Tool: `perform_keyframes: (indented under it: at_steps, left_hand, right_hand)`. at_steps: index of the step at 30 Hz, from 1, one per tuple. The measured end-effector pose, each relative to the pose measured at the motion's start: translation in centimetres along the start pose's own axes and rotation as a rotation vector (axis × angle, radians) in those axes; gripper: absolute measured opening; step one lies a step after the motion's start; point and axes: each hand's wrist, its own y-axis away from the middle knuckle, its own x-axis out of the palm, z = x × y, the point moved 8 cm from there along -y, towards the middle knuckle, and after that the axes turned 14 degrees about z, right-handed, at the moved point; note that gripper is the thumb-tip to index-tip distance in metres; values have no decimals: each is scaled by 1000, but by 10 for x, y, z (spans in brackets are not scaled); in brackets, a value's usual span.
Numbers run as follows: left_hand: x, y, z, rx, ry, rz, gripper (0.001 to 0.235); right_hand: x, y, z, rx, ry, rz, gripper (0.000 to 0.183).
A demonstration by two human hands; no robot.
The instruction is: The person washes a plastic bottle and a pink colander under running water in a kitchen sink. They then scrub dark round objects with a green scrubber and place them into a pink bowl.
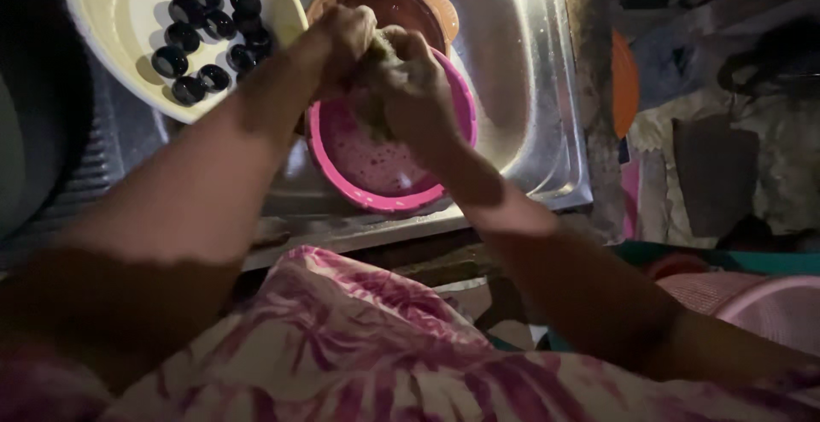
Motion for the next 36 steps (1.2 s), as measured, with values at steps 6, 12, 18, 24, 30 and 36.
perform_keyframes:
  at_steps: [6,12,18,24,30,36]
  left_hand:
    - [-15,7,-50,29,-424,-85,30]
    - [-27,22,-91,-44,-674,-371,46]
    - [-34,30,-76,-114,-207,74,46]
    - [-60,82,-59,-589,1050,-2,50]
    - [-76,146,-55,-819,1390,-245,56]
    - [-69,145,-50,-931,1536,-275,61]
  right_hand:
    - [-18,-1,10,-108,-75,154,14]
    - [-30,-1,-46,454,-887,12,12]
    - [-45,2,11,-72,-52,175,19]
    - [-31,9,12,62,-128,379,19]
    - [7,11,30,29,-165,549,28]
    - [1,10,22,107,-260,485,23]
